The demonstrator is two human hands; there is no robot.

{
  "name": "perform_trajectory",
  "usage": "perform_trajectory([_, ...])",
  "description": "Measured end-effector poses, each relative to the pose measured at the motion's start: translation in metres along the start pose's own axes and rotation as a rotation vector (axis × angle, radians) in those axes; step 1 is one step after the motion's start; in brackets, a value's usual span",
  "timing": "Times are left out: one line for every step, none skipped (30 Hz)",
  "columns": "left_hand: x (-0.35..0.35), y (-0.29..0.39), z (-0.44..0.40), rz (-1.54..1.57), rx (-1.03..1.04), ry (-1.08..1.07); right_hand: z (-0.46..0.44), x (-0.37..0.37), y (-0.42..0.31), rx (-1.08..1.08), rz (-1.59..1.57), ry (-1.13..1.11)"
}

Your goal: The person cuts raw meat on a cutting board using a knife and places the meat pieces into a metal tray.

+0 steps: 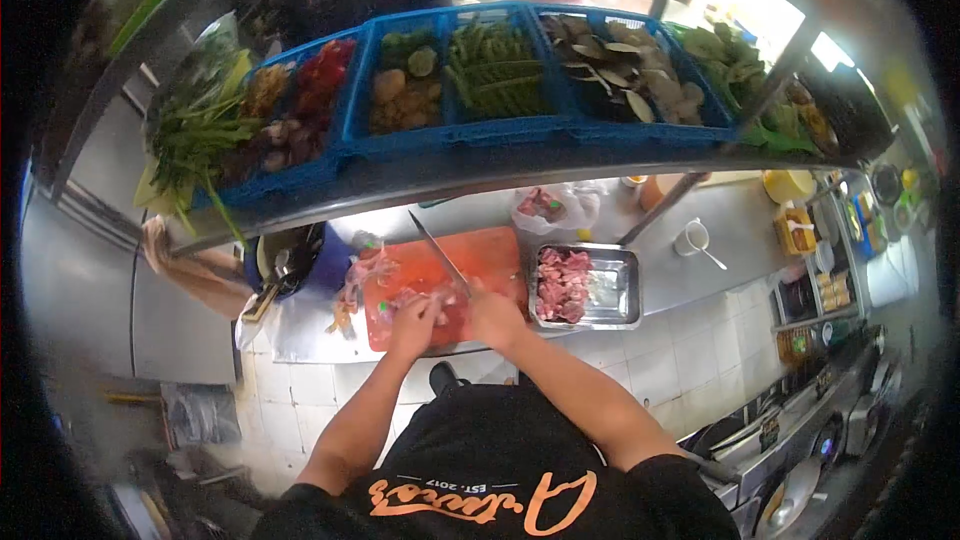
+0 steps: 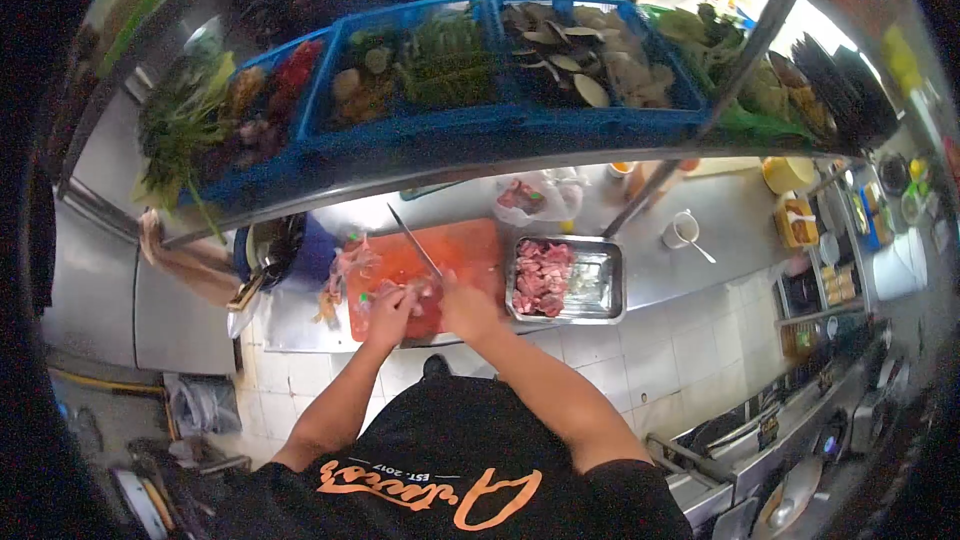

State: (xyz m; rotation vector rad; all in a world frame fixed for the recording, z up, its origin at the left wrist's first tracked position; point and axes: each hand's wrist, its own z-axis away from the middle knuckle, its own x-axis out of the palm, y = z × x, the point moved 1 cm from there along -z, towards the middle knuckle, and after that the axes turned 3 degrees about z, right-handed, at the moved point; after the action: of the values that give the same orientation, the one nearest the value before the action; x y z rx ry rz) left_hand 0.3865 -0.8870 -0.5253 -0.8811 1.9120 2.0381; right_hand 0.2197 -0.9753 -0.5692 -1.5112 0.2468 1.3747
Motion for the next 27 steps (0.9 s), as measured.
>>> perform_trajectory([-0.006,0.008,0.001,0.104,-0.114,0.019,0.003,-0.014,-0.005,0.009,0.009,0.026])
perform_trajectory([-0.007,0.001,-0.001,0.009,-0.085,0.007,0.005,-0.024,-0.007,0.014,0.020,0.049])
perform_trajectory([-0.007,-0.012,-0.002,-0.085,-0.059,0.001,-0.002,-0.013,0.006,-0.115,0.161,0.126])
perform_trajectory([-0.004,-0.024,-0.002,-0.177,-0.037,0.001,-0.011,0.005,0.025,-0.248,0.305,0.198])
perform_trajectory([0.001,-0.035,0.001,-0.174,-0.047,-0.007,-0.010,0.002,0.029,-0.252,0.294,0.228])
perform_trajectory([0.005,-0.043,0.002,-0.173,-0.057,-0.014,-0.006,-0.015,0.021,-0.255,0.284,0.258])
perform_trajectory([0.009,-0.051,0.004,-0.173,-0.066,-0.020,0.006,-0.030,0.016,-0.125,0.118,0.246])
perform_trajectory([0.011,-0.052,0.006,-0.195,0.001,0.008,0.009,-0.045,0.018,-0.115,0.098,0.208])
perform_trajectory([0.013,-0.051,0.008,-0.218,0.067,0.039,0.013,-0.060,0.020,-0.103,0.078,0.170])
perform_trajectory([0.014,-0.051,0.009,-0.242,0.129,0.075,0.012,-0.074,0.039,-0.214,0.207,0.106])
perform_trajectory([0.013,-0.049,0.012,-0.161,0.058,0.038,0.020,-0.088,0.065,-0.110,0.055,0.285])
perform_trajectory([0.012,-0.051,0.014,-0.165,0.060,0.043,0.032,-0.100,0.092,-0.007,-0.099,0.460])
perform_trajectory([0.012,-0.054,0.016,-0.166,0.062,0.049,0.051,-0.121,0.106,0.176,0.088,0.560])
perform_trajectory([0.013,-0.056,0.017,-0.166,0.067,0.054,0.073,-0.142,0.117,0.362,0.277,0.661])
perform_trajectory([0.011,-0.060,0.017,-0.150,0.057,0.005,0.090,-0.134,0.153,0.397,0.358,0.713])
perform_trajectory([0.010,-0.061,0.019,-0.166,0.085,0.019,0.102,-0.118,0.188,0.439,0.442,0.769])
perform_trajectory([0.009,-0.060,0.020,-0.177,0.120,0.028,0.107,-0.113,0.204,0.508,0.303,0.642])
perform_trajectory([0.011,-0.060,0.020,-0.183,0.158,0.030,0.116,-0.111,0.218,0.582,0.167,0.516])
perform_trajectory([0.013,-0.064,0.021,-0.173,0.168,0.017,0.125,-0.105,0.232,0.578,0.130,0.472])
perform_trajectory([0.014,-0.069,0.019,-0.166,0.180,0.006,0.128,-0.104,0.240,0.571,0.090,0.429])
perform_trajectory([0.014,-0.068,0.019,-0.155,0.178,0.018,0.130,-0.113,0.230,0.631,-0.028,0.452])
perform_trajectory([0.016,-0.067,0.019,-0.139,0.184,0.032,0.133,-0.127,0.198,0.688,-0.153,0.468])
perform_trajectory([0.016,-0.066,0.020,-0.130,0.186,0.045,0.134,-0.134,0.175,0.743,-0.285,0.478])
perform_trajectory([0.016,-0.066,0.021,-0.125,0.187,0.057,0.131,-0.135,0.164,0.744,-0.373,0.497])
perform_trajectory([0.016,-0.065,0.021,-0.130,0.191,0.072,0.129,-0.135,0.156,0.744,-0.465,0.514])
perform_trajectory([0.015,-0.063,0.021,-0.119,0.190,0.063,0.127,-0.131,0.150,0.744,-0.559,0.529])
perform_trajectory([0.013,-0.060,0.021,-0.109,0.187,0.054,0.119,-0.122,0.152,0.769,-0.753,0.526])
